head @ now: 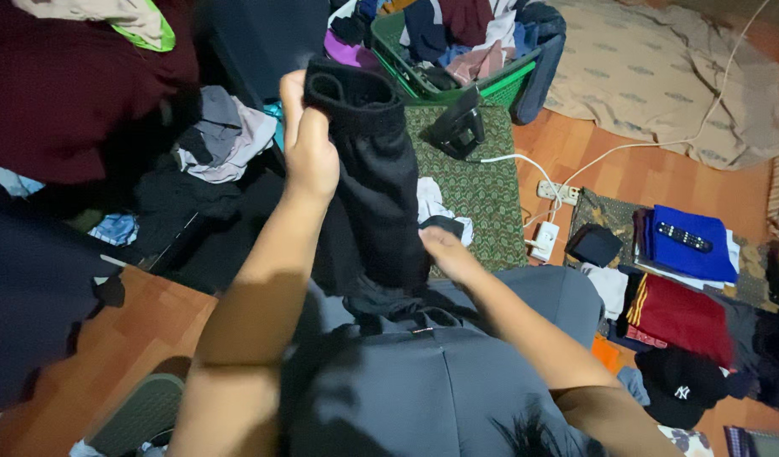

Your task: The person irons a green shirt on a small ironing board, then folds it and places it on a pile. They then fold a pair of black shorts and a white t-shirt, placing them on the pile as well.

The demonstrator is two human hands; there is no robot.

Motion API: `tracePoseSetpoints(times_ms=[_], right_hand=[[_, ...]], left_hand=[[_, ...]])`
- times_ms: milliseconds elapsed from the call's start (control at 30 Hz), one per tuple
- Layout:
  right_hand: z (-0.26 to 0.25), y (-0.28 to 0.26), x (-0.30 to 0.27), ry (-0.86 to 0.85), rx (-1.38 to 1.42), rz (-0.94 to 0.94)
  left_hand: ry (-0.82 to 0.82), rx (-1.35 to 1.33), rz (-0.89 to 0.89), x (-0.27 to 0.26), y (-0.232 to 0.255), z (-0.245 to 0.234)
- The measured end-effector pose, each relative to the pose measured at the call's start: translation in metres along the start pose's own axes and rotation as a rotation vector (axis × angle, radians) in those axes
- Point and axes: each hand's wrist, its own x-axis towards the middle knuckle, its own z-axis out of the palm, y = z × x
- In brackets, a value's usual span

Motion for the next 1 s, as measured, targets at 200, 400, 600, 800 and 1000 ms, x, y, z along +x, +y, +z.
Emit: tracePoseSetpoints(times_ms=[200, 400, 600, 800, 1000], right_hand=[[0.034, -0.033, -0.022, -0.250, 0.435, 0.216], [0.027, -0.075, -0.014, -0.126, 0.848, 0.188], [-0.016, -0.117, -0.047, 0.202, 0.498, -0.261], [-0.046, -0.179, -0.074, 0.260, -0.011, -0.308], [-0.050, -0.210, -0.051, 0.348, -0.750, -0.293]], left_hand=[[0.122, 0.029, 0.037, -0.011, 0.010, 0.014], [0.099, -0.097, -0.028, -0.016, 0.000, 0.013], [0.047, -0.134, -0.099, -0.024, -0.008, -0.037], [-0.124, -0.236, -0.291, -0.015, -0.006, -0.080], [-0.239, -0.089, -0.412, -0.004, -0.036, -0.104]])
